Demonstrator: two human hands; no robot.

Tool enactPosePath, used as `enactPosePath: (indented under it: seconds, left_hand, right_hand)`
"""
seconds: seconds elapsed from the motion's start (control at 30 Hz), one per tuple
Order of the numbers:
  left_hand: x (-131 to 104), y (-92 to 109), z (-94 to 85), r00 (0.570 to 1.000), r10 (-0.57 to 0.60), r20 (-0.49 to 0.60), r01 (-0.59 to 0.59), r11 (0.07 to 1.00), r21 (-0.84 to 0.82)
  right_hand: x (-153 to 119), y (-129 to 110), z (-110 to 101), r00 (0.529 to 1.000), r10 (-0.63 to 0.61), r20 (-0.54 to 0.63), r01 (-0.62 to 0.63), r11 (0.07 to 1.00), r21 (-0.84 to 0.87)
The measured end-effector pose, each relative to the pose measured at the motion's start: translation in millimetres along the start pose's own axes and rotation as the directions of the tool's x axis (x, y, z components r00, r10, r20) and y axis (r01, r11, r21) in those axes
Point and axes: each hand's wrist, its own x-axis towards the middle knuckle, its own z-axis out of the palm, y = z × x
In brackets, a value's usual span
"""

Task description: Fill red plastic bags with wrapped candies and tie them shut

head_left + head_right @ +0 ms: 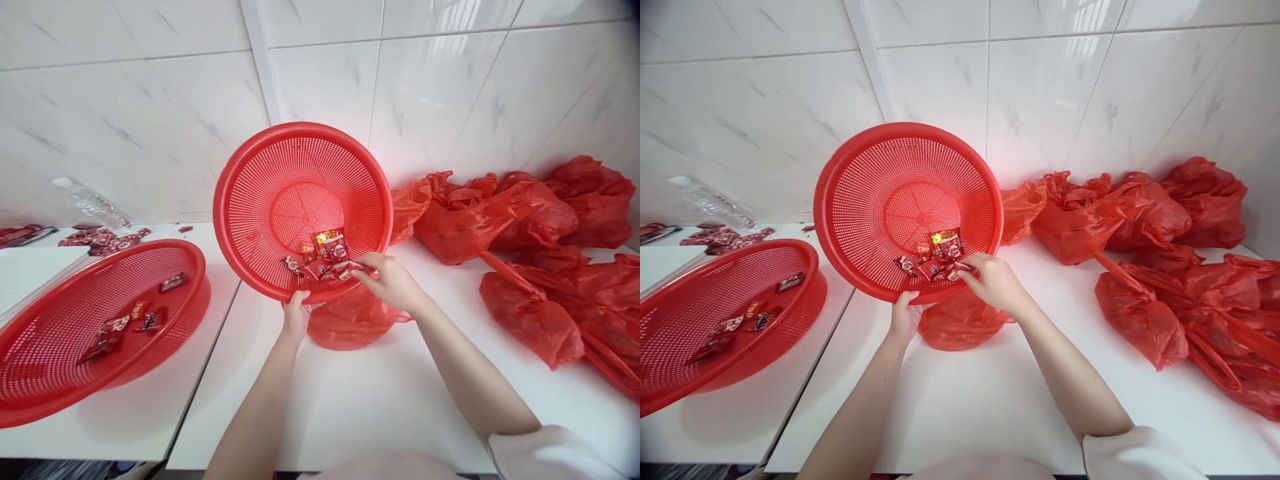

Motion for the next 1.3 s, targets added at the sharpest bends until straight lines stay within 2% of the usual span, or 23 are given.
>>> enactPosePath:
  seconds: [0.17, 0.3, 0.4, 0.5, 0.6, 0.67, 0.73, 1.0, 1.3]
  left_hand:
    - [1, 7, -3.0, 0.997, -0.077, -0.006, 0.077, 0.997, -0.008]
    - [1, 10, -2.6, 0.993, -0.118, 0.005, 0.118, 0.993, 0.015]
    - [1, 10, -2.3, 0.994, -0.108, 0.005, 0.108, 0.994, 0.015]
    - [2, 9, -3.0, 0.994, -0.104, 0.022, 0.104, 0.995, 0.009]
    - [3, 8, -4.4, 0.995, -0.102, 0.019, 0.102, 0.995, 0.004]
    - [3, 8, -5.1, 0.995, -0.101, 0.004, 0.101, 0.995, 0.005]
    - [3, 8, -5.2, 0.994, -0.111, -0.009, 0.111, 0.994, 0.005]
    - [3, 8, -5.7, 0.993, -0.119, 0.01, 0.119, 0.993, -0.008]
    - [3, 11, -5.9, 0.995, -0.102, 0.006, 0.102, 0.995, 0.004]
  right_hand:
    - [3, 6, -9, 0.986, 0.166, -0.001, -0.163, 0.97, 0.182]
    - [5, 12, -8, 0.977, 0.213, 0.02, -0.204, 0.899, 0.386]
    - [6, 13, -3, 0.973, 0.231, 0.023, -0.194, 0.756, 0.625]
    - [7, 11, 1, 0.964, 0.266, 0.024, -0.17, 0.542, 0.823]
    - [7, 7, 2, 0.953, 0.301, 0.043, -0.161, 0.381, 0.91]
    - [7, 4, 3, 0.951, 0.304, 0.047, -0.156, 0.345, 0.925]
    - [6, 2, 4, 0.957, 0.289, 0.037, -0.146, 0.366, 0.919]
    - [2, -1, 6, 0.962, 0.262, -0.078, -0.086, 0.561, 0.823]
    - [-1, -7, 2, 0.971, 0.218, -0.093, -0.071, 0.642, 0.763]
